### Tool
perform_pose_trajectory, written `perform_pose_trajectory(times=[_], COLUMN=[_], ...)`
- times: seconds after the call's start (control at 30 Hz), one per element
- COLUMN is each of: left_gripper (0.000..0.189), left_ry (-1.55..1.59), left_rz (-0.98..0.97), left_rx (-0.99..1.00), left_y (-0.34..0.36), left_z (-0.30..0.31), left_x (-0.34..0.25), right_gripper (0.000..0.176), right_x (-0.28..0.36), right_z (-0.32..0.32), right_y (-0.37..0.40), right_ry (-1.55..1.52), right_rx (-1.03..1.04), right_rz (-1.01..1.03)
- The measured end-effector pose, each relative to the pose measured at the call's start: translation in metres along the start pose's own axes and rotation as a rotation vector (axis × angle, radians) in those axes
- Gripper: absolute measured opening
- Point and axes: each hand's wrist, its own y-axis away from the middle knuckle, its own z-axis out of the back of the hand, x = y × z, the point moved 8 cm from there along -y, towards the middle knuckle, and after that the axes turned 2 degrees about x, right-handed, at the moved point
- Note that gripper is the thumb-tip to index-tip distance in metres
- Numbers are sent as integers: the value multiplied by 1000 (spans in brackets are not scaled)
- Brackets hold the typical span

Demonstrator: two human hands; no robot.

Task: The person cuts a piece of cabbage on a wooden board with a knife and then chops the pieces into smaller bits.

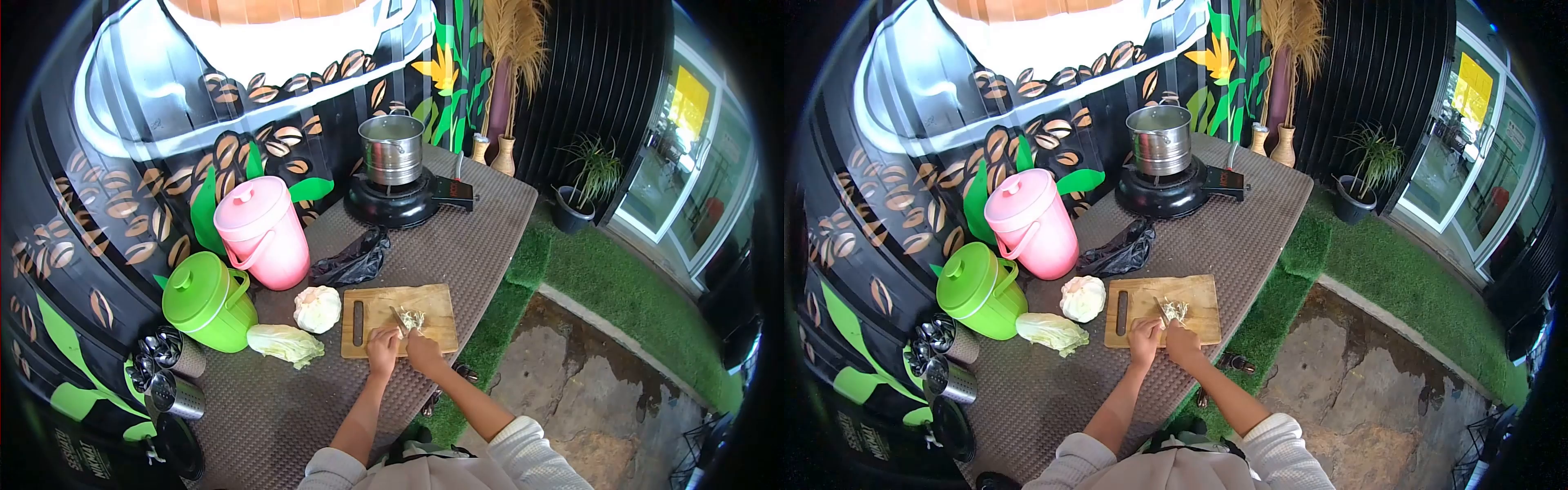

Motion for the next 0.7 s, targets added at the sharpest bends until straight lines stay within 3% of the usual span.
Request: perform_pose_trajectory(times=[0.17, 0.23, 0.27, 0.33, 0.57, 0.7], left_gripper=[12, 12, 13, 13, 16, 16], left_ry=[-23, -43, -59, -46, -95, -51], left_rz=[-19, -26, -37, -10, -55, -73], left_rx=[-2, -6, -4, 21, 33, 31], left_y=[-1, -1, 0, -2, 4, 0], left_z=[1, -2, -2, 0, -6, -5], left_x=[-4, -1, 0, -4, 1, -2], right_gripper=[27, 29, 29, 28, 20, 21], right_x=[7, 12, 11, 5, 8, 9], right_z=[-6, -5, -12, -18, -8, -26], right_y=[30, 39, 33, 16, 14, 27], right_ry=[63, 157, 154, 14, -33, 5], right_rx=[86, -179, -176, -46, 66, -131], right_rz=[2, 2, 9, -54, -30, -84])
